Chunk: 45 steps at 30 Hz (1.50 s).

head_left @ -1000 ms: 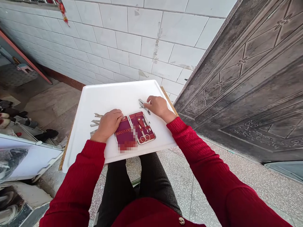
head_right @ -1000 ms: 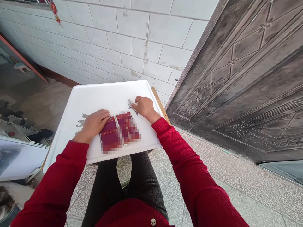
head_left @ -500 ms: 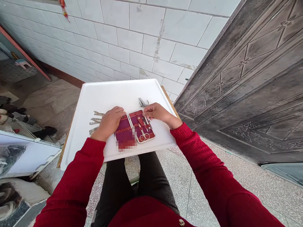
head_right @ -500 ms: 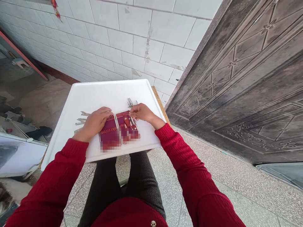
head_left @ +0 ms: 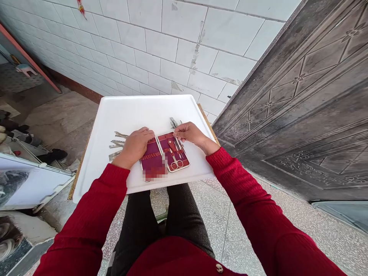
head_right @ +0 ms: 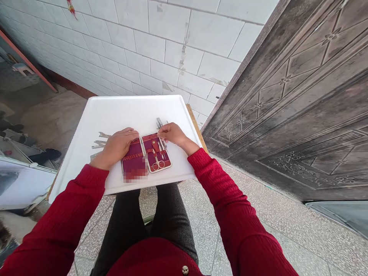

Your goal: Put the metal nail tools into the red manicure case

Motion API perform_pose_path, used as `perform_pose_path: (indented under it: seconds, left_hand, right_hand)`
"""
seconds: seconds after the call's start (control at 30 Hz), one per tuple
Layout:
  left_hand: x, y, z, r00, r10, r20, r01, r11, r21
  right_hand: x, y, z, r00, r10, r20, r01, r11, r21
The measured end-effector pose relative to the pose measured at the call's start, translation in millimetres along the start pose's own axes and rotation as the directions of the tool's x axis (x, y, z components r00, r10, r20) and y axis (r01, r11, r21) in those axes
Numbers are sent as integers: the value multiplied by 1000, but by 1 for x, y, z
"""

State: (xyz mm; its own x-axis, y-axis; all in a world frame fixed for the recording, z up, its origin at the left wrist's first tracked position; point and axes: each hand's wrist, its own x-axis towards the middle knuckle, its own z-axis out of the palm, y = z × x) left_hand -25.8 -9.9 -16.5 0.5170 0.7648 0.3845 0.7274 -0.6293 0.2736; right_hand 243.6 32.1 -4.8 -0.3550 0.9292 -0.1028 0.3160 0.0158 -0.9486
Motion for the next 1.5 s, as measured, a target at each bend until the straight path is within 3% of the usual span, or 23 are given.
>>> perform_pose_path:
  seconds: [0.23,0.37,0.63,1.1,1.33,1.5]
  left_hand:
    - [-2,7,1,998,-55,7,54,997,59]
    - [1,18,3,999,-13,51,12,1000,25]
    - [0,25,10,995,1,103,-2,1000,7]
    - [0,27,8,994,31,103,-33,999,20]
    - [1,29,7,993,32,118,-37,998,42]
    - [1,31,6,991,16,137,-23,998,51]
  right_hand:
    - [-11,-2,-2,999,-34,18,37,979,-202]
    - [-19,-4,2,1000,-24,3,24,954,-298]
    - [-26,-20,14,990,-134,-52,80,813,-577]
    - [-22,-17,11,993,-118,-31,84,845,-528]
    - [-20,-10,9,986,-168,-20,143,889,-436]
    - [-13,-12,9,964,-255,-82,202,892,-404]
